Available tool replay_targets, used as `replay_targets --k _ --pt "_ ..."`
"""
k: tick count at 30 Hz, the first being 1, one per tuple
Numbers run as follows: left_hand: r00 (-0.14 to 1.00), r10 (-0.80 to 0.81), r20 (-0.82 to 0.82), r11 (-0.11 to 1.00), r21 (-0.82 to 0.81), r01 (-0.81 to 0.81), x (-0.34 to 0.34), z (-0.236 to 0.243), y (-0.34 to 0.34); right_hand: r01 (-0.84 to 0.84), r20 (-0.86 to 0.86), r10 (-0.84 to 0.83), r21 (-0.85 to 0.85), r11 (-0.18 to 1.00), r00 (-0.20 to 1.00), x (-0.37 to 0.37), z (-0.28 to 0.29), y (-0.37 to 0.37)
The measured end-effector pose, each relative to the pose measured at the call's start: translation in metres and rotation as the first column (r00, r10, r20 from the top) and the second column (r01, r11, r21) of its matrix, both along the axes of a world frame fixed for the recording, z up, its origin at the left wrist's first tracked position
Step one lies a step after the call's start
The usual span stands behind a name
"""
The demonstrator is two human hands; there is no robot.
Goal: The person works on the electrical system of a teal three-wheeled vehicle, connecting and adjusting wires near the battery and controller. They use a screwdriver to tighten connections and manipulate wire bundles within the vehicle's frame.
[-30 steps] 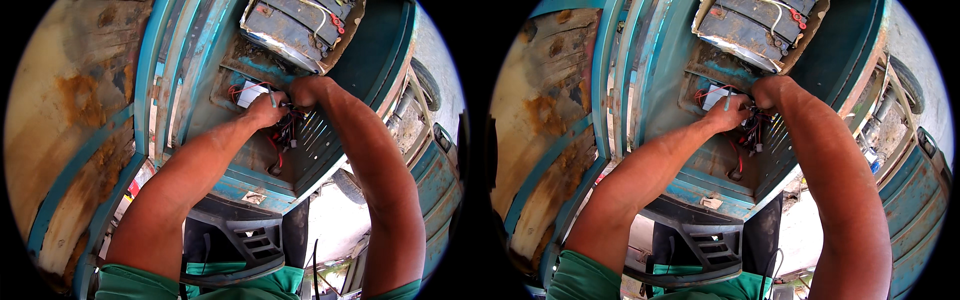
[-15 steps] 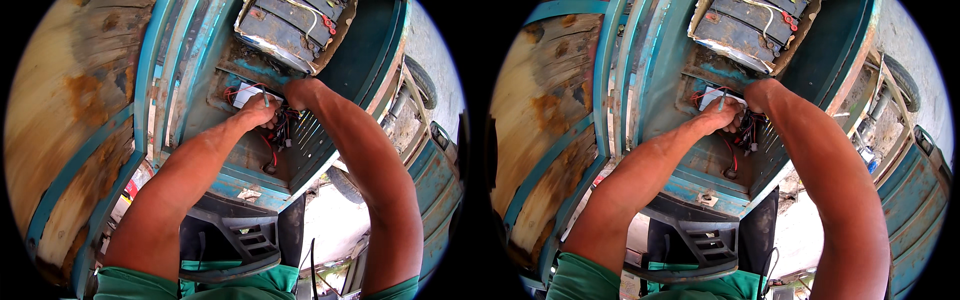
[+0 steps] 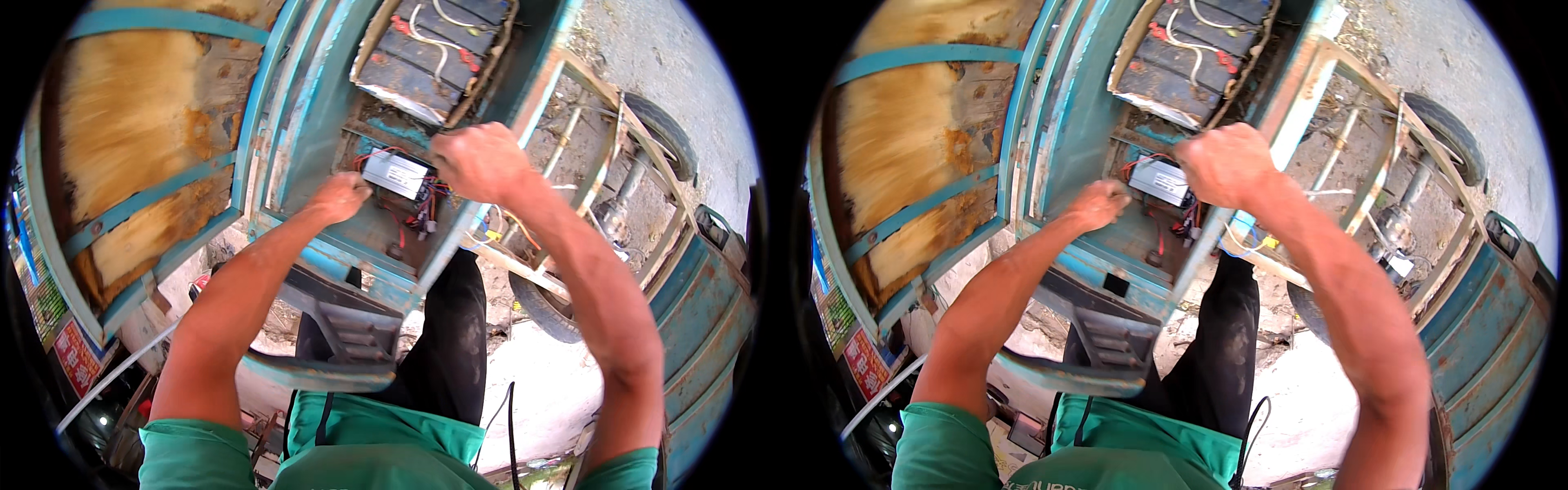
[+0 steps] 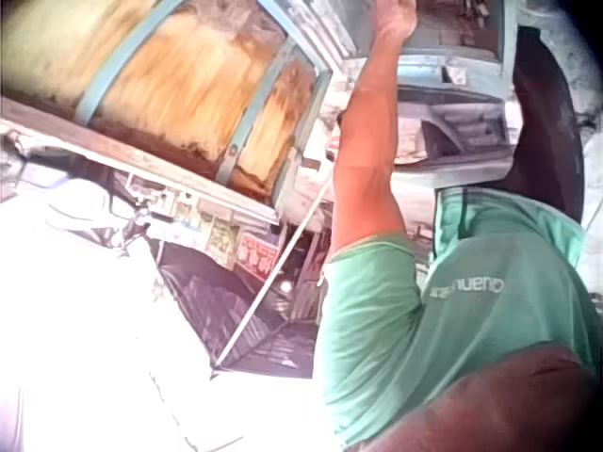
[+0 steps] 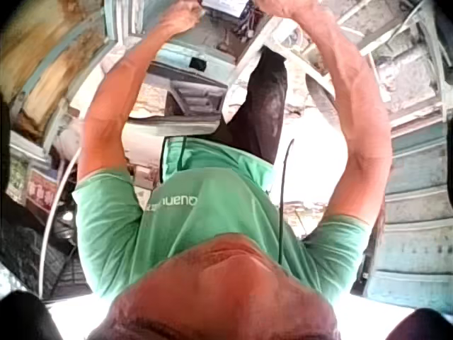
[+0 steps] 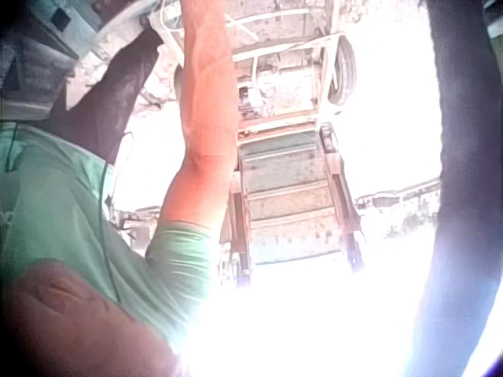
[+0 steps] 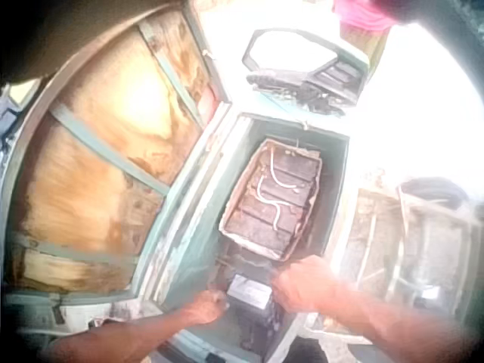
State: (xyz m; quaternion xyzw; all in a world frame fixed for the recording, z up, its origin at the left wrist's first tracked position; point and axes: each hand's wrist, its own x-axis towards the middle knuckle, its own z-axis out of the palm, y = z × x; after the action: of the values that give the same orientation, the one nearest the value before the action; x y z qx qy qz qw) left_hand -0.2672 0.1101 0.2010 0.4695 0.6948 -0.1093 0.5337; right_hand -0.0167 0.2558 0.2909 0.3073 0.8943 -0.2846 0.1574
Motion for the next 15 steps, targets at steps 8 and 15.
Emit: replay_targets --k 8,15 --pt "0.999 -0.045 -0.022 0.986 0.160 0.048 0.041 0.187 -0.014 0.084 -0.131 -0.066 0.137 0.987 0.989 0.000 -0.007 -0.009" --pt "0.960 0.002 -0.280 0.813 0.559 0.162 0.071 0.287 -0.108 0.091 -0.126 -0.072 0.155 0.984 0.989 0.002 -0.007 -0.010"
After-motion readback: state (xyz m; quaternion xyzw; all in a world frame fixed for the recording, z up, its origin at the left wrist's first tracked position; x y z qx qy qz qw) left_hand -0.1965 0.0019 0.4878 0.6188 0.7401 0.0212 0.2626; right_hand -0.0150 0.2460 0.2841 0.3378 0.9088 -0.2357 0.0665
